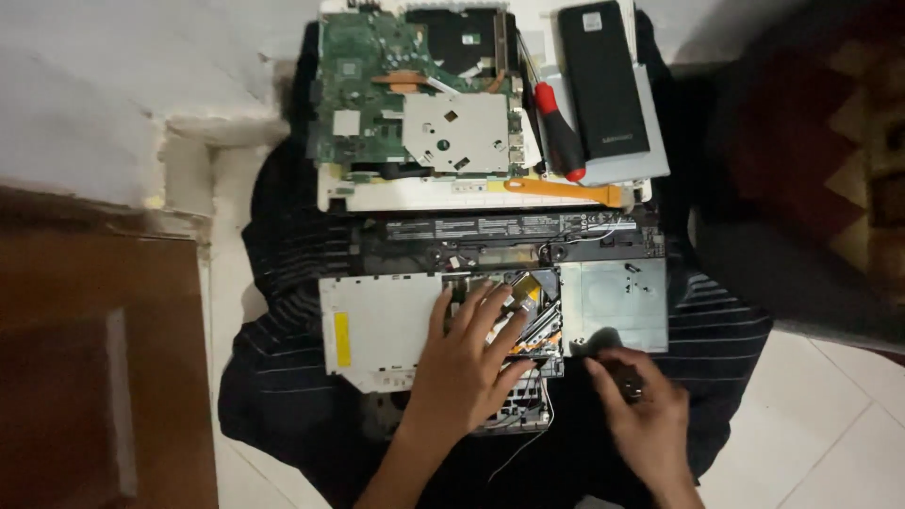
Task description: The person uses a screwdriver to remove screws from a metal cover on the underside of a disassembled laptop. After removing the cover, they place it aside and continue to unscrew components underneath.
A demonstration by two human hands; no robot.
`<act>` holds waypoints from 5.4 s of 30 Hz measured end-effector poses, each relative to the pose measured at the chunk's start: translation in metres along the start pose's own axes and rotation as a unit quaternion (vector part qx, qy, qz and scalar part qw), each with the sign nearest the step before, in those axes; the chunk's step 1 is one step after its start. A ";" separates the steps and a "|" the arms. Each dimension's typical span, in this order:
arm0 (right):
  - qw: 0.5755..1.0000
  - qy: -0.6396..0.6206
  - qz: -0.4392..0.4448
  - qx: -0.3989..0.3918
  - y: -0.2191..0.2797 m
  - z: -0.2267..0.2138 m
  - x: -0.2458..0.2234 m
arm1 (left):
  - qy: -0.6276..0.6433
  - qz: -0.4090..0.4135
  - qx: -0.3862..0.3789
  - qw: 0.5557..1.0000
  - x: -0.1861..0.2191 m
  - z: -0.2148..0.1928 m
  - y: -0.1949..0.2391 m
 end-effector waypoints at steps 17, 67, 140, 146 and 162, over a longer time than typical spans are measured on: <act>0.971 0.219 -0.085 -0.050 -0.022 0.015 -0.009 | -0.024 -0.022 -0.044 0.998 -0.002 0.004 -0.002; 0.982 0.176 -0.013 0.063 0.045 -0.056 0.164 | -0.320 -0.013 -0.164 0.933 0.112 0.109 0.026; 0.945 0.269 0.185 0.022 0.042 -0.067 0.259 | -0.013 -0.128 0.097 0.987 0.025 0.003 -0.018; 0.980 0.164 0.109 0.041 -0.004 -0.115 0.226 | 0.000 -0.061 0.092 0.994 0.022 0.012 -0.019; 0.997 -0.033 -0.060 -0.030 -0.054 -0.041 -0.093 | 0.072 -0.128 0.111 0.983 0.019 0.021 -0.014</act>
Point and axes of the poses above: each hand's wrist, its own y-axis away from the middle knuckle, its own z-axis out of the palm, x = y × z, the point moved 5 cm from there along -y, towards the middle knuckle, and after that the axes turned 15 degrees about x, right-handed, at the moved point
